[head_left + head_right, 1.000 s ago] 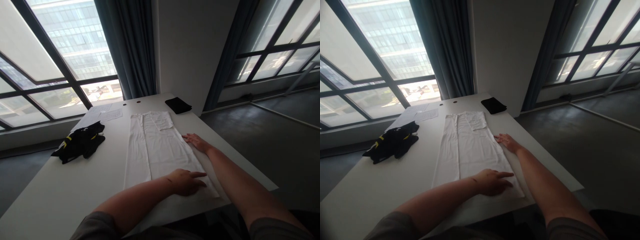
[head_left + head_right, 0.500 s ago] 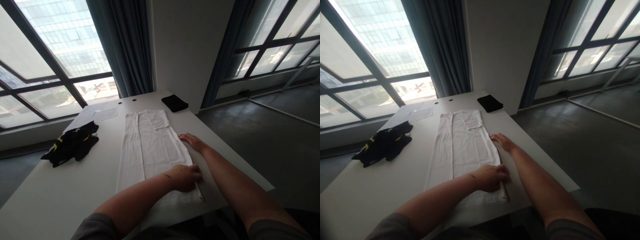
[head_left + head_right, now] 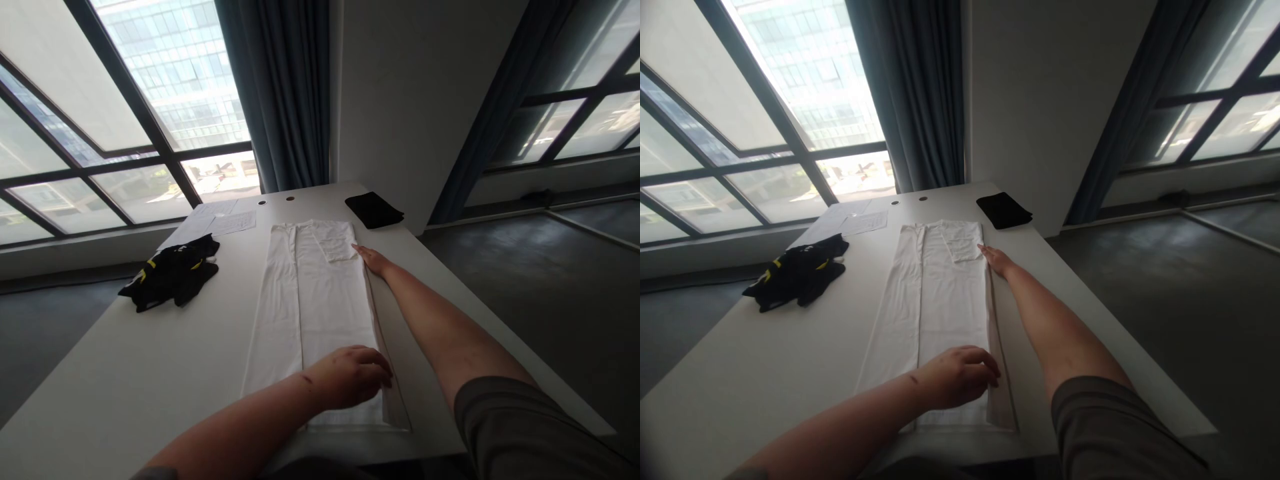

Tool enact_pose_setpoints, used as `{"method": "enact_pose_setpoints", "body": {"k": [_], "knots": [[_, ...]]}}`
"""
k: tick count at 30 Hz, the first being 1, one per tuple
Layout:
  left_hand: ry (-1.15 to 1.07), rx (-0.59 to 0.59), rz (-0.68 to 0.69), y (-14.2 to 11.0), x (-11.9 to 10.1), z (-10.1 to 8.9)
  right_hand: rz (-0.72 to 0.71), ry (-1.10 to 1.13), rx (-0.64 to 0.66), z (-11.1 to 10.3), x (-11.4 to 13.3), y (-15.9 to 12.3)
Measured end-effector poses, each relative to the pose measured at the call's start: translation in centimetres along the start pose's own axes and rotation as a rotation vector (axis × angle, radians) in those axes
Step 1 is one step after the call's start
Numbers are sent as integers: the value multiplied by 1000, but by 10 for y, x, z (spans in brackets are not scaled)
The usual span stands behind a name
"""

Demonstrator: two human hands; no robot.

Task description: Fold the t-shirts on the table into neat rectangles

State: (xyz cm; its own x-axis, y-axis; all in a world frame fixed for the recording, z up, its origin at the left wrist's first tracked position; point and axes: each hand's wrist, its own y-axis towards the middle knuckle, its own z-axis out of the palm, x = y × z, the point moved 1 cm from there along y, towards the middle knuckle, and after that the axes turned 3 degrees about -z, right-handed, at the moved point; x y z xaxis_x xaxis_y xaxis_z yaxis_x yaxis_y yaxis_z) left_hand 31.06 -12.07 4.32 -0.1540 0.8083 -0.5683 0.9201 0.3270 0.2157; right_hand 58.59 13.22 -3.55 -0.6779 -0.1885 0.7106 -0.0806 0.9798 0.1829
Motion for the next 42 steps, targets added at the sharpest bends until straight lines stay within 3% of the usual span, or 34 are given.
{"method": "enact_pose_setpoints", "body": {"k": [7, 13, 19, 23, 26, 38, 42], "knots": [[31, -14, -35, -25, 10, -8, 161, 8, -74, 16, 17, 48], [46, -98, -3, -56, 6, -23, 106, -56, -37, 40, 69, 75], [72, -176, -97, -110, 9, -42, -39, -183, 91, 101, 128, 99], [52, -117, -187, -145, 26, -34, -45, -308, 176, 145, 137, 92], [4, -127, -227, -159, 34, -28, -56, -408, 157, 163, 132, 80], [-54, 10, -163, -156, 35, -28, -139, -626, 27, 161, 134, 72], [-66, -16, -172, -158, 34, -32, -142, -649, 23, 161, 136, 71]]}}
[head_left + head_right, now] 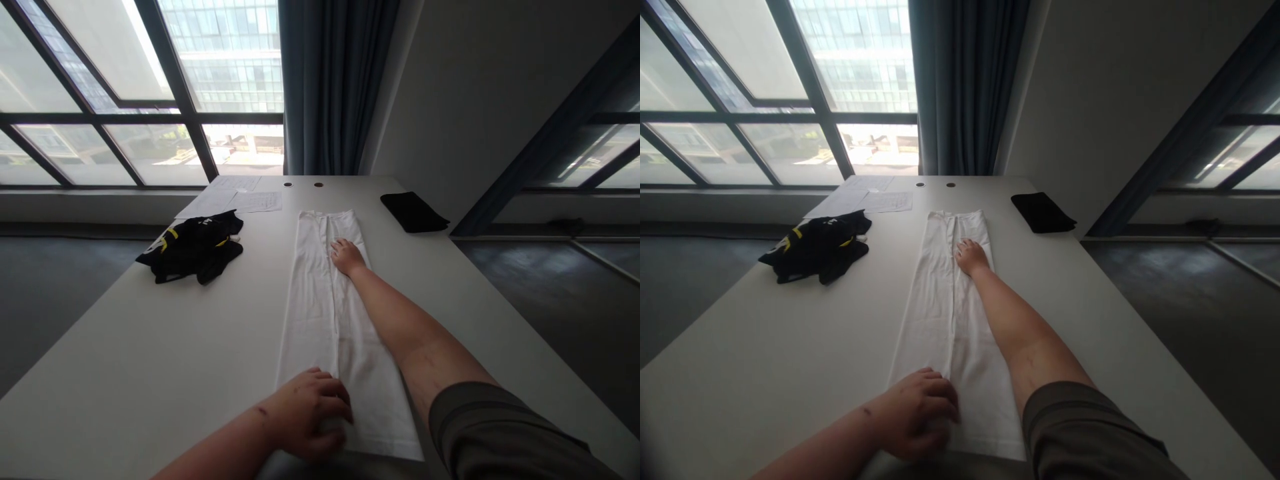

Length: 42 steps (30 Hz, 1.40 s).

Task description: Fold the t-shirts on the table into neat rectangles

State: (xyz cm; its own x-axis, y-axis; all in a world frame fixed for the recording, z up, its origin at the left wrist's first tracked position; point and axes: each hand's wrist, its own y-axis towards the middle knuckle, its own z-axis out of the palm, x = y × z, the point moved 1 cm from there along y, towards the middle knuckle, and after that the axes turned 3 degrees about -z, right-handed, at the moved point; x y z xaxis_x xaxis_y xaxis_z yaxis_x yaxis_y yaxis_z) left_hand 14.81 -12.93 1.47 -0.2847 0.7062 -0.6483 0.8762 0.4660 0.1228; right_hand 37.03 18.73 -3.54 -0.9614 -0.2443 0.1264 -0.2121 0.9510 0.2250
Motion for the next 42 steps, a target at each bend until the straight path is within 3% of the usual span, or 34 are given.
{"method": "enact_pose_setpoints", "body": {"k": [4, 8, 15, 20, 24, 28, 33, 38, 42], "knots": [[90, -100, -117, 0, 3, 1, 51, -16, -10, -3, 1, -2], [165, -109, -168, 1, 6, 5, 103, -26, -1, -4, 3, -3], [120, -34, -46, 1, 8, 4, 89, 22, 21, -8, 2, -4], [124, 4, 12, 0, 8, 2, 3, 105, 43, -20, 5, -17], [142, 14, 42, -2, 7, 2, -101, 167, 68, -29, 4, -73], [172, 14, 51, -3, 4, 2, -279, 312, 61, -39, 2, -170], [259, 7, 16, -4, -5, 8, -284, 409, 57, -70, 17, -278], [381, -68, 11, -5, -12, 21, -367, 481, 153, -104, 42, -342], [431, -67, -77, -3, -12, 31, -468, 521, 235, -113, 48, -371]]}}
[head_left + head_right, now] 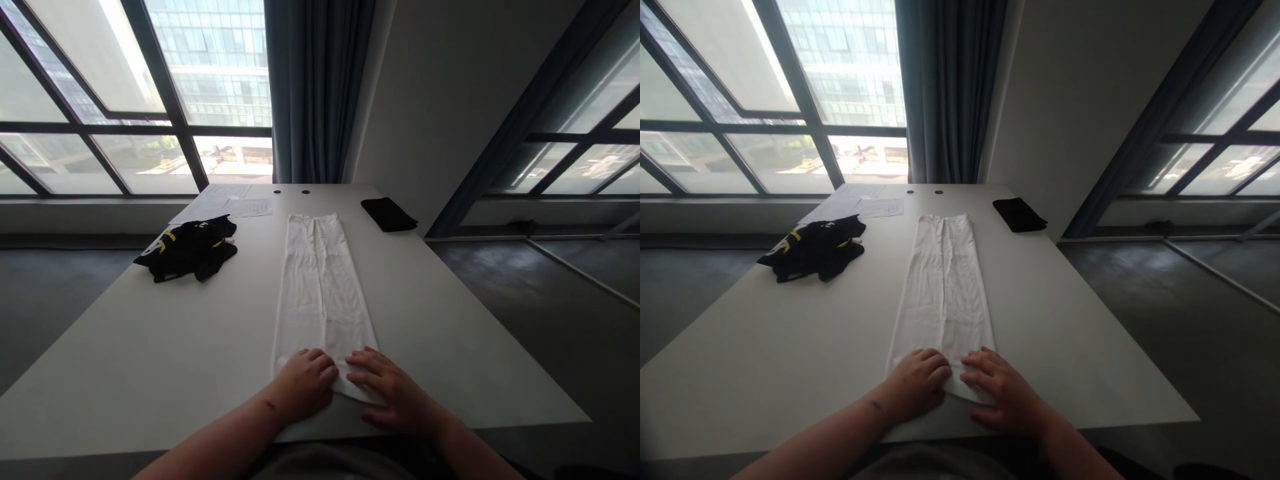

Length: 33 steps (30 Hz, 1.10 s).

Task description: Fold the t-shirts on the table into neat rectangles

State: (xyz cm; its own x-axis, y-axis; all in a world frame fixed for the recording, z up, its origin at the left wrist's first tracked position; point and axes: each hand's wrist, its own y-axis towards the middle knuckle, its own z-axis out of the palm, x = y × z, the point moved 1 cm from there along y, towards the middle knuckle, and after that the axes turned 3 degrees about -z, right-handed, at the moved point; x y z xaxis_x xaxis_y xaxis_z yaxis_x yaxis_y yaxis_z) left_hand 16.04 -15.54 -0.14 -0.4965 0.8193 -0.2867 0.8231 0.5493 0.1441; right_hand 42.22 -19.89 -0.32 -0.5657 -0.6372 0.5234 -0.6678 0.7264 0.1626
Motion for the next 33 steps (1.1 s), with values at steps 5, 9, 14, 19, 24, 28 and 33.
{"method": "enact_pose_setpoints", "body": {"k": [5, 9, 14, 19, 24, 28, 33], "knots": [[-25, -100, -44, 1, -2, -3, 36, 1, -177, 9, 0, -14], [-135, -170, -23, -1, -5, -10, 53, -14, -252, 11, 2, -23], [-218, -167, -28, -3, -6, -14, 59, -14, -243, 7, 4, -31], [-224, -134, -79, -1, -11, -18, 90, -35, -233, 6, -1, -25], [-113, -79, -114, 5, -30, -10, 77, 0, -247, -1, 4, -15], [-57, -36, -197, 1, -30, -5, 79, 33, -275, -6, 7, -13], [-80, 8, -243, -36, -2, -21, 82, 12, -281, -2, 0, -15]]}}
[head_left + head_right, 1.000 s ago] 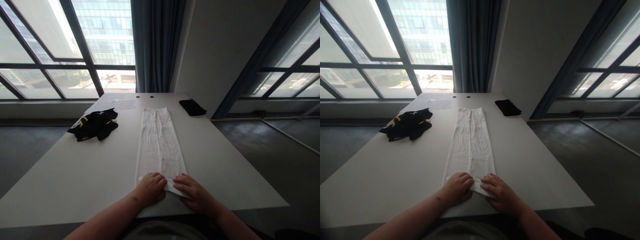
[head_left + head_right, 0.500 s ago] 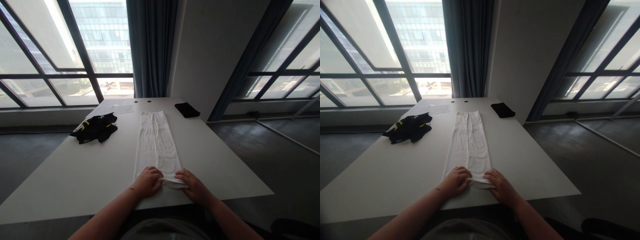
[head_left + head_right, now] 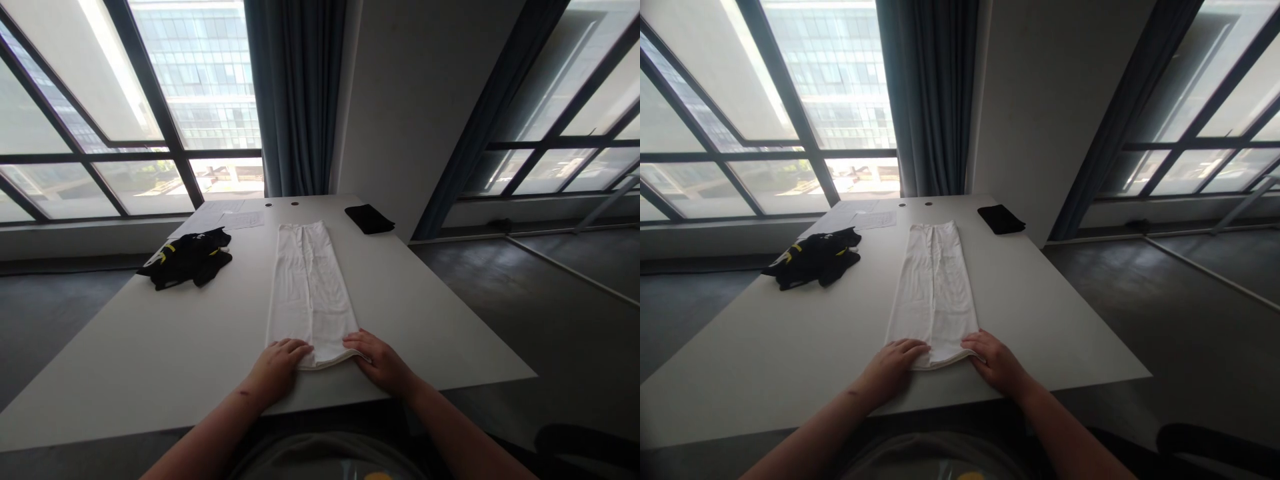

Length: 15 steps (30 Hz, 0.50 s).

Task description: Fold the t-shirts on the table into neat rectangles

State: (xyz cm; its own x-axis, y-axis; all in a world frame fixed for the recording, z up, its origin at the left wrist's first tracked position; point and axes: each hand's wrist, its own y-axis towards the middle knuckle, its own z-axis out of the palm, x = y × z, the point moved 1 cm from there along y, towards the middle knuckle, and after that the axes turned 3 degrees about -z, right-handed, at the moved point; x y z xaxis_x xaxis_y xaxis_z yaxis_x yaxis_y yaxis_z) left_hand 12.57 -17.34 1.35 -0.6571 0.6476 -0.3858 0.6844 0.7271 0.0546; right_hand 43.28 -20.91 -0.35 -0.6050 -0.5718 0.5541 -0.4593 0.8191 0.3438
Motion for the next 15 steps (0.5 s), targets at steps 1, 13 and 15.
{"method": "enact_pose_setpoints", "body": {"k": [1, 13, 15], "knots": [[0, -3, -15, -9, 9, -5, 0, -8, 18, 1, -2, -1], [51, -79, -83, -51, 65, -6, -25, 54, 154, 5, -26, -9], [38, -62, -61, -47, 68, -6, -28, 69, 151, 3, -23, -9]]}}
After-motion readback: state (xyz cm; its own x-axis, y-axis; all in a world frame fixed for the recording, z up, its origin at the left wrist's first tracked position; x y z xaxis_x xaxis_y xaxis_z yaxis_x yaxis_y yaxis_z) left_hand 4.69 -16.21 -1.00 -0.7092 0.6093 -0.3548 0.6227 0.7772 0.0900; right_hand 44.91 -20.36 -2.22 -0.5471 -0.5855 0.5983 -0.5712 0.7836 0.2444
